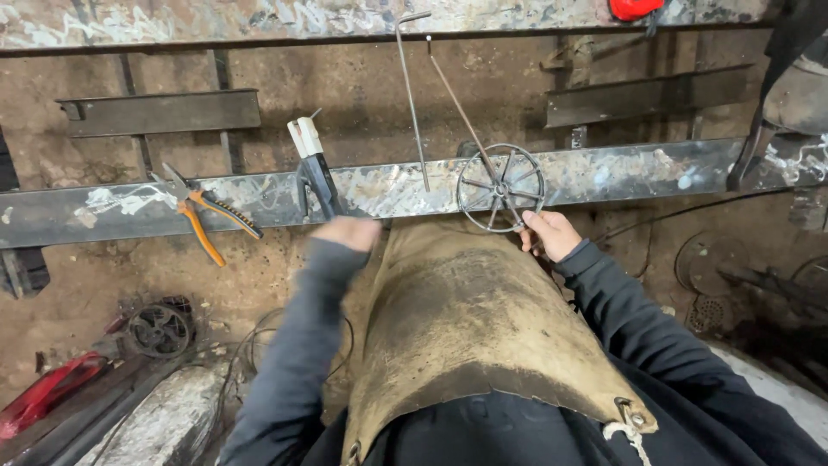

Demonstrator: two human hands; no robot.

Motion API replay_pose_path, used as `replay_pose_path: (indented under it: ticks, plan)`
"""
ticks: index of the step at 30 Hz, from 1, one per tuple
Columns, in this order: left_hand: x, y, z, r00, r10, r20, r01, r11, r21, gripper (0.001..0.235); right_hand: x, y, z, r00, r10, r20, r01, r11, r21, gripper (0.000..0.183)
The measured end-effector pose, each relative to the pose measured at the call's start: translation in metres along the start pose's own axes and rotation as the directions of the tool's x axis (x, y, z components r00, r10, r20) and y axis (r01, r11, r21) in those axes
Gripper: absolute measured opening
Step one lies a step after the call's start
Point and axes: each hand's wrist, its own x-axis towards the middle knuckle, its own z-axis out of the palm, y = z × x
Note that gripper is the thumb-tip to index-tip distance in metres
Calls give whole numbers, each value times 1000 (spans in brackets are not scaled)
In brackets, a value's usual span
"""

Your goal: The person fits a metal rod axle to a small spoked steel wheel on a workbench, cuts the rod with a hacksaw, aligns the wheel and rod, and tack welds the joints using a welding electrode holder, producing sparks. They reposition the wheel between welds and continue welding at the end of the clip.

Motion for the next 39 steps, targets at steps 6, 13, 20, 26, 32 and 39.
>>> replay_pose_path:
  ticks: [6,13,20,26,32,39]
  plan:
    - [30,-19,196,780,241,578,-34,938,-345,59,2,8,13,992,-46,120,55,996,-76,42]
    - [44,-29,237,738,238,632,234,788,-570,49,9,13,25,990,47,131,-15,971,-237,45]
    - [49,-48,241,745,218,630,275,761,-588,46,3,11,20,976,-207,59,215,955,-203,39]
    - [66,-81,256,643,376,667,360,620,-697,41,-83,-80,71,888,-457,50,435,800,-413,27]
    - [48,-59,216,476,276,835,713,435,-550,71,-105,-109,97,685,-709,168,603,422,-677,31]
    - [-34,-1,113,820,412,398,-345,910,-232,68,-114,-121,117,616,-741,269,589,206,-782,37]
